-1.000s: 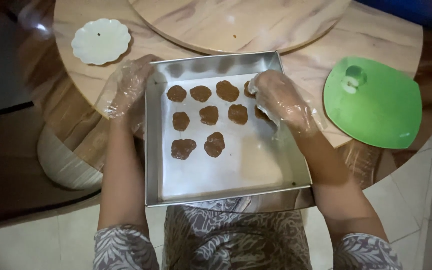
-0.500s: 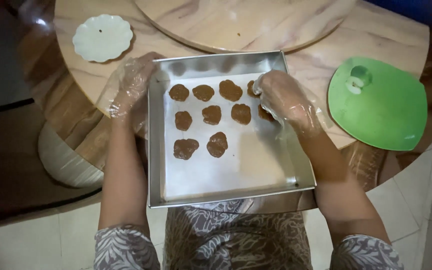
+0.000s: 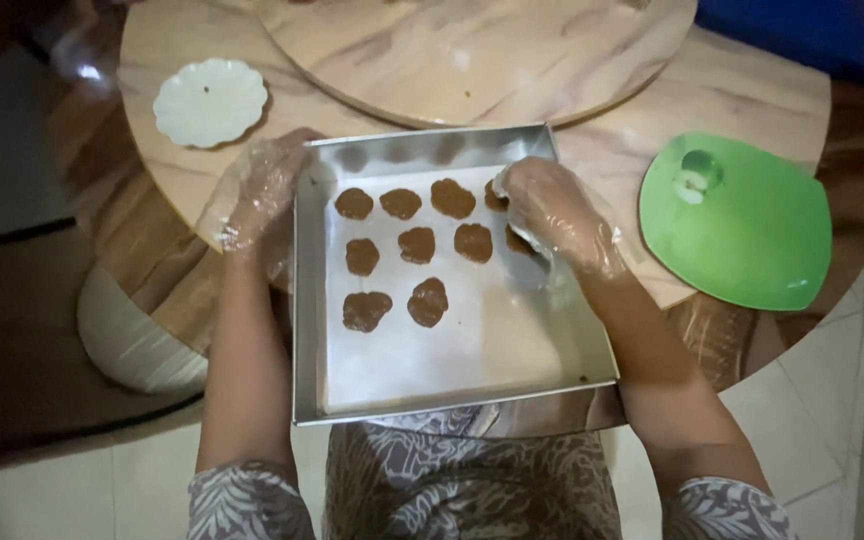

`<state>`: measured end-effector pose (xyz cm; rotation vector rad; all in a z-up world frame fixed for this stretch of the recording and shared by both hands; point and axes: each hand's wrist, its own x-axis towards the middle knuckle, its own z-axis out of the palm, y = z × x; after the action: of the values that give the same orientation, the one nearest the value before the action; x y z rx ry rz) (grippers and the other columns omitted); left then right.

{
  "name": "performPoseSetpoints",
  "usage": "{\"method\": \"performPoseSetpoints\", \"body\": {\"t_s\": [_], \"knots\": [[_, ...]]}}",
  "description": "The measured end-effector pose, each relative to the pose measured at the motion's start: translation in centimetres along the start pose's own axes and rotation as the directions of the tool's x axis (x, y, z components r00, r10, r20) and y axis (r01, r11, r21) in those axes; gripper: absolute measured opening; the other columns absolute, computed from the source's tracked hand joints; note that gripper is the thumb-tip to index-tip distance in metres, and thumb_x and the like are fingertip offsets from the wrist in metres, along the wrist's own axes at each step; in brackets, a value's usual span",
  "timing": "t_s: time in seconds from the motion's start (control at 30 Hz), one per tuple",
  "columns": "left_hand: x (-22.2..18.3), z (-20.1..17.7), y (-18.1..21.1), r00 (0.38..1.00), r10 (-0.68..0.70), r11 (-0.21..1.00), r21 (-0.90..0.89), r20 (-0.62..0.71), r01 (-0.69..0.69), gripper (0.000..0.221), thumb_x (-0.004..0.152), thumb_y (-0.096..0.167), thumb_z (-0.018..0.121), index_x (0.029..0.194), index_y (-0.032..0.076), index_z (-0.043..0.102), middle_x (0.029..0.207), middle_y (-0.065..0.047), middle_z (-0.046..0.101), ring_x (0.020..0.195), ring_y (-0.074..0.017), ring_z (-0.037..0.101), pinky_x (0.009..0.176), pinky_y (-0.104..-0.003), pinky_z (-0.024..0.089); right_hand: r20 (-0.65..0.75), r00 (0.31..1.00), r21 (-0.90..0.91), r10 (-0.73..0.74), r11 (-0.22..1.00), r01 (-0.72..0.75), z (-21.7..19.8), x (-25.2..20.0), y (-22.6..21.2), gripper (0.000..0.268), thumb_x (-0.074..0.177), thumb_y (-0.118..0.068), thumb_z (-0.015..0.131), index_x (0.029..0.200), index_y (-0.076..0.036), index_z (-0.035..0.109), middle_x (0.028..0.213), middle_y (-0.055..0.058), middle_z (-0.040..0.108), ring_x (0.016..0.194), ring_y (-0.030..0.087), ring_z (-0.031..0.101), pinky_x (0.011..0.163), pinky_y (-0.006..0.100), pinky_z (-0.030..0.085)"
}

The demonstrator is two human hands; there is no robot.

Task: The person is portioning out small pieces of dough and arranging them in rows on a baking tray lined with parchment paper.

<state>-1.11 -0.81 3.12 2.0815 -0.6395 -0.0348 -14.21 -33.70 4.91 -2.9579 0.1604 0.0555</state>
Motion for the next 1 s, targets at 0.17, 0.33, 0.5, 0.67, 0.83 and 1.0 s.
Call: {"method": "performPoseSetpoints", "body": {"t_s": [0.17,0.33,0.5,0.67,0.83,1.0], "knots": [[-0.3,-0.3,0.3,1.0,-0.016,1.0,-0.012,0.013,0.016,0.038,0.098,0.022,0.045,0.124,0.009,0.069,0.118,-0.024,0.068,0.115,-0.0428,0.062,0.102,-0.052,0.045,-0.05,0.998,-0.024,-0.046,0.999,0.045,-3.0,-1.8,-0.9,0.011,0.076,-0.004,0.076,0.084,0.005,0.074,0.076,0.024,0.068,0.078,0.045,0.074,0.064,0.055,0.061],[0.2,0.0,-1.2,0.992,0.123,0.982,0.141,0.006,-0.123,0.031,0.098,0.021,0.05,0.117,0.016,0.074,0.096,-0.016,0.069,0.091,-0.0329,0.066,0.085,-0.043,0.052,-0.02,0.997,-0.038,-0.076,0.996,0.075,-2.0,-3.7,-2.2,0.008,0.076,-0.002,0.075,0.081,0.004,0.075,0.074,0.025,0.068,0.076,0.047,0.073,0.061,0.056,0.059],[1.7,0.7,-3.1,0.999,0.026,0.999,0.034,-0.037,-0.025,0.032,0.095,0.03,0.049,0.114,0.025,0.074,0.094,-0.017,0.071,0.09,-0.0321,0.068,0.083,-0.044,0.051,-0.027,0.99,-0.091,-0.137,0.987,0.134,-1.5,-3.1,-1.8,0.007,0.073,-0.002,0.072,0.078,0.002,0.068,0.071,0.024,0.063,0.073,0.045,0.068,0.058,0.055,0.053],[1.4,0.8,-1.8,1.0,-0.015,0.999,-0.03,-0.015,0.015,0.032,0.093,0.032,0.052,0.116,0.026,0.073,0.104,-0.017,0.071,0.099,-0.032,0.067,0.092,-0.045,0.052,-0.061,0.97,-0.168,-0.237,0.96,0.224,-0.3,-2.7,0.3,0.014,0.066,-0.007,0.061,0.067,-0.007,0.047,0.062,0.016,0.049,0.064,0.036,0.051,0.055,0.049,0.037],[0.8,0.3,-1.0,0.999,-0.025,0.997,-0.07,0.036,0.028,0.03,0.098,0.025,0.046,0.115,0.016,0.068,0.098,-0.009,0.064,0.094,-0.0232,0.059,0.086,-0.036,0.044,-0.042,0.954,-0.186,-0.296,0.941,0.283,1.6,-2.3,2.1,0.022,0.062,-0.012,0.053,0.059,-0.013,0.032,0.056,0.01,0.038,0.057,0.029,0.039,0.052,0.044,0.025],[0.7,-0.8,1.6,0.989,-0.119,0.981,-0.142,0.088,0.131,0.041,0.101,0.044,0.044,0.126,0.018,0.061,0.122,-0.004,0.066,0.115,-0.0208,0.06,0.103,-0.039,0.041,0.034,0.953,-0.325,-0.3,0.899,0.294,1.7,-0.9,2.5,0.014,0.06,-0.009,0.067,0.056,-0.013,0.055,0.061,0.011,0.059,0.065,0.036,0.062,0.051,0.048,0.041]]}}
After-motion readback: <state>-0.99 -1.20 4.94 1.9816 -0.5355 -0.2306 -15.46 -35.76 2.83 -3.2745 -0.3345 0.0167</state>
